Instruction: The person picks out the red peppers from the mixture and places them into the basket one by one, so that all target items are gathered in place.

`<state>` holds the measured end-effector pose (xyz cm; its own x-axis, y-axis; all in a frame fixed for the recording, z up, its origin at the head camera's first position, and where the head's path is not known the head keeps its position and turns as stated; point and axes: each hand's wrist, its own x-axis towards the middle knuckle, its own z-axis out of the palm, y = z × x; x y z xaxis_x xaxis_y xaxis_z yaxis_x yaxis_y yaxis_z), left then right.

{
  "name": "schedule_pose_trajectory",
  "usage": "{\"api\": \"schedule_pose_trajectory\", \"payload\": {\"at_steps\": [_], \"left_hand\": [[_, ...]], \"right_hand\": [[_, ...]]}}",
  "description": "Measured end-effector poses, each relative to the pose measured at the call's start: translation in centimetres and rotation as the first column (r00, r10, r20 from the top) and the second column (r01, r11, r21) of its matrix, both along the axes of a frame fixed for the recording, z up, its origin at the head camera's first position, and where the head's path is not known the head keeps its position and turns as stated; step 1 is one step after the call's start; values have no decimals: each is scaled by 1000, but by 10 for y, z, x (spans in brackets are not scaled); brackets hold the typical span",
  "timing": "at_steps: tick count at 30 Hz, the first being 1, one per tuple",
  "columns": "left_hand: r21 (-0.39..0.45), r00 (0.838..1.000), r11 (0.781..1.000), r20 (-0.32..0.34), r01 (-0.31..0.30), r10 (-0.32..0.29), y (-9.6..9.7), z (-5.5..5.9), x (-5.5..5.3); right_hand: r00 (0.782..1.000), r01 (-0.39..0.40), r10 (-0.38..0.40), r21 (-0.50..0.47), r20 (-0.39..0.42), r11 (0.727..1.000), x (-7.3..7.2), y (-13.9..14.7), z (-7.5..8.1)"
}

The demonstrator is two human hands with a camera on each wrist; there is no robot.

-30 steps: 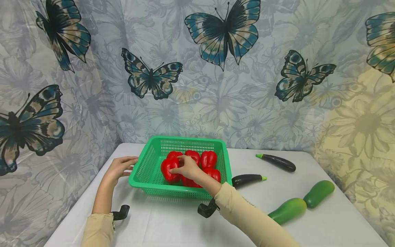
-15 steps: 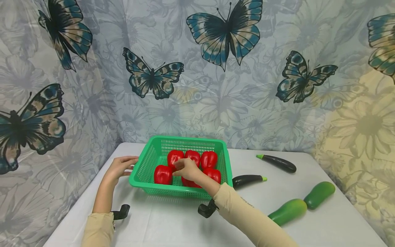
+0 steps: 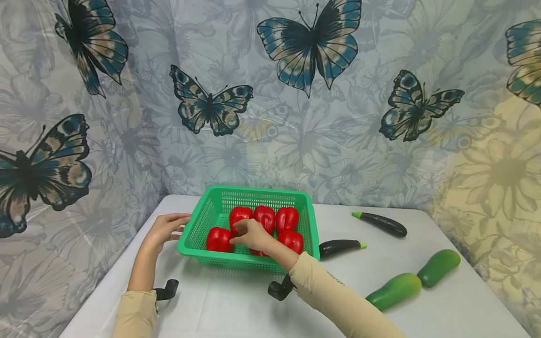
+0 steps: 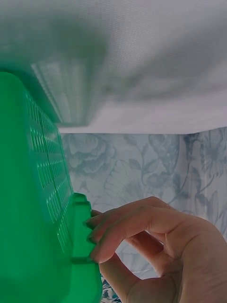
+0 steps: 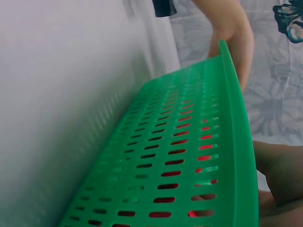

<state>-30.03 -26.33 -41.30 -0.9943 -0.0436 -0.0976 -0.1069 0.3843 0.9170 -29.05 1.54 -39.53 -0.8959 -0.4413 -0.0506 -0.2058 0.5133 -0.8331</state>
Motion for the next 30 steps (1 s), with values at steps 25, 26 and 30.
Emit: {"api": "schedule_pose_trajectory", "payload": {"at_steps": [25,26,30], "left_hand": [[-14,1000,1000,-7,16,-17,0,2,3],[-15,1000,1000,-7,17,-17,0,1,3],[-15,1000,1000,-10,19,-19,-1,1,2]], "right_hand": [[996,10,-10,-1,-86,1000,-5,-13,-10],[996,10,-10,4,-92,1000,-6,-12,-10],[993,32,-30,16,-111,999,-7,-11,-10]]}}
